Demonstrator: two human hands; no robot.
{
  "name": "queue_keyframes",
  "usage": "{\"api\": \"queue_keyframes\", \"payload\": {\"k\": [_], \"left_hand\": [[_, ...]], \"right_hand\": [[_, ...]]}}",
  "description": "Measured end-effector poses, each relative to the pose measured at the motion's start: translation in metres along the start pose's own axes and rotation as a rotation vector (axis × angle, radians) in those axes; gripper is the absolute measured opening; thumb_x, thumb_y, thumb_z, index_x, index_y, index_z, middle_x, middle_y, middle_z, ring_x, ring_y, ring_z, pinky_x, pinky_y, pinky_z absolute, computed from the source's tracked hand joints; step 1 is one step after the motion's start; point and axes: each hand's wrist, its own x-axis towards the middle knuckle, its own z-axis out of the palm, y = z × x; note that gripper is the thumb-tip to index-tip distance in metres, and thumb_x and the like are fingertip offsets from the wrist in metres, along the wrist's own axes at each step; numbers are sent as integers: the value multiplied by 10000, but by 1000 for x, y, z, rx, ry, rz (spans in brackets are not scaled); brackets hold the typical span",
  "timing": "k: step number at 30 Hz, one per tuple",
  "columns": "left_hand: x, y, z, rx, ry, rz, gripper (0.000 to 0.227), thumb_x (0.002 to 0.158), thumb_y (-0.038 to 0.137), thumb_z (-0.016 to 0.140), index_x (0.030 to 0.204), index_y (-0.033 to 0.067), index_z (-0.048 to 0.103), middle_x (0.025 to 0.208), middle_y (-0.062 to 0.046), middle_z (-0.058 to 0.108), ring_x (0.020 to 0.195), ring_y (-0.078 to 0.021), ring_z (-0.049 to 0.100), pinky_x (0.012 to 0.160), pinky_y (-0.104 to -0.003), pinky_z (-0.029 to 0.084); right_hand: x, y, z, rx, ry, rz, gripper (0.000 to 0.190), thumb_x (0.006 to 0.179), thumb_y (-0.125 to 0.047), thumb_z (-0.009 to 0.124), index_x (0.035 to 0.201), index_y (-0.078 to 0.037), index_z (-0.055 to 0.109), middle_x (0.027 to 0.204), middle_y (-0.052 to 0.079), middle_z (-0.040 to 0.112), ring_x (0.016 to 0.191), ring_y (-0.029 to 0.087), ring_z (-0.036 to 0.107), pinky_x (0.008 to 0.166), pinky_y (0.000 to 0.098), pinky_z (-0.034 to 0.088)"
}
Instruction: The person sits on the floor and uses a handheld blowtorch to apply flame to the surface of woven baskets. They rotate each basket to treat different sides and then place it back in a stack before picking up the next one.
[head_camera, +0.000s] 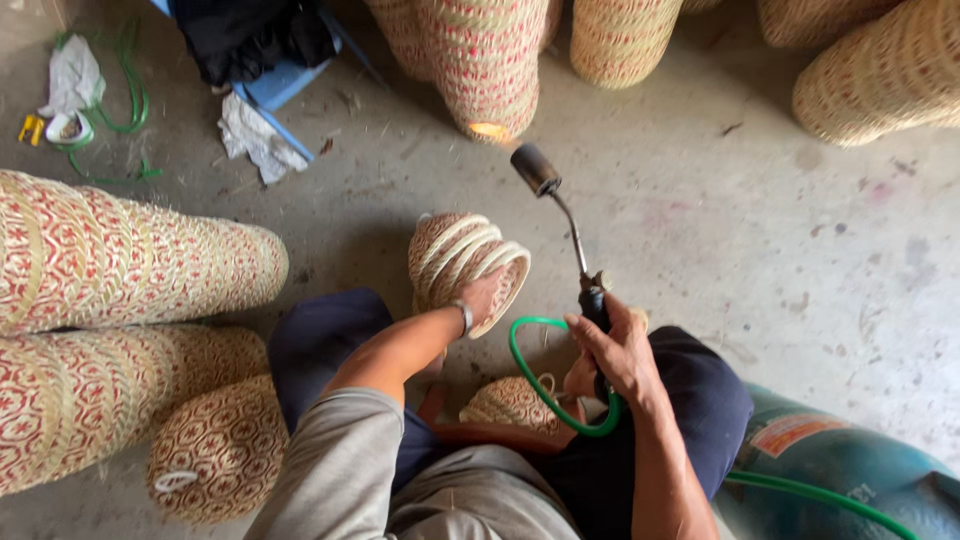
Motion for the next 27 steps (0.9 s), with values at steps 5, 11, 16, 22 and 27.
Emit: {"api": "queue_keyframes", "payload": {"k": [5, 11, 16, 22, 27], "left_hand": [[-37, -9, 15, -50, -246, 297, 400, 1089, 316, 420, 1140, 231, 808, 1098, -30, 771, 1199, -233, 660, 1268, -691, -36], [-81, -19, 18, -478, 56, 14, 321, 1058, 157, 507, 881, 140, 775, 846, -55, 688, 981, -261, 665, 1161, -865, 106], [-91, -18, 18, -857, 125, -238, 180, 901, 120, 583, 1055, 40, 634, 1094, -179, 590, 1075, -359, 591, 910, -597, 464], [-106, -1, 0, -1022, 241, -502, 179, 942, 97, 492, 1071, 1, 569, 1078, -191, 604, 1057, -298, 608, 922, -412, 520], [-114, 6, -15, -1500, 442, -995, 279, 990, 186, 525, 1141, -48, 550, 1034, -209, 615, 963, -312, 590, 872, -456, 511]], "right_hand": [[-2, -13, 1, -6, 17, 85, 302, 847, -299, 761, 872, -24, 638, 565, 30, 576, 483, 96, 546, 434, 289, 457], [-7, -21, -3, -12, 34, 149, 355, 852, -356, 751, 876, -25, 623, 567, 33, 575, 455, 117, 557, 426, 301, 450], [-5, -18, -5, 28, 30, 105, 367, 862, -365, 743, 871, -27, 603, 579, 26, 564, 452, 117, 547, 421, 302, 433], [2, -5, 0, 55, 3, 59, 395, 859, -367, 746, 866, -18, 562, 586, 35, 549, 453, 125, 513, 414, 312, 429], [4, -1, 8, -46, 12, 69, 423, 839, -392, 758, 876, -22, 555, 594, 43, 543, 456, 130, 509, 415, 323, 421]]}}
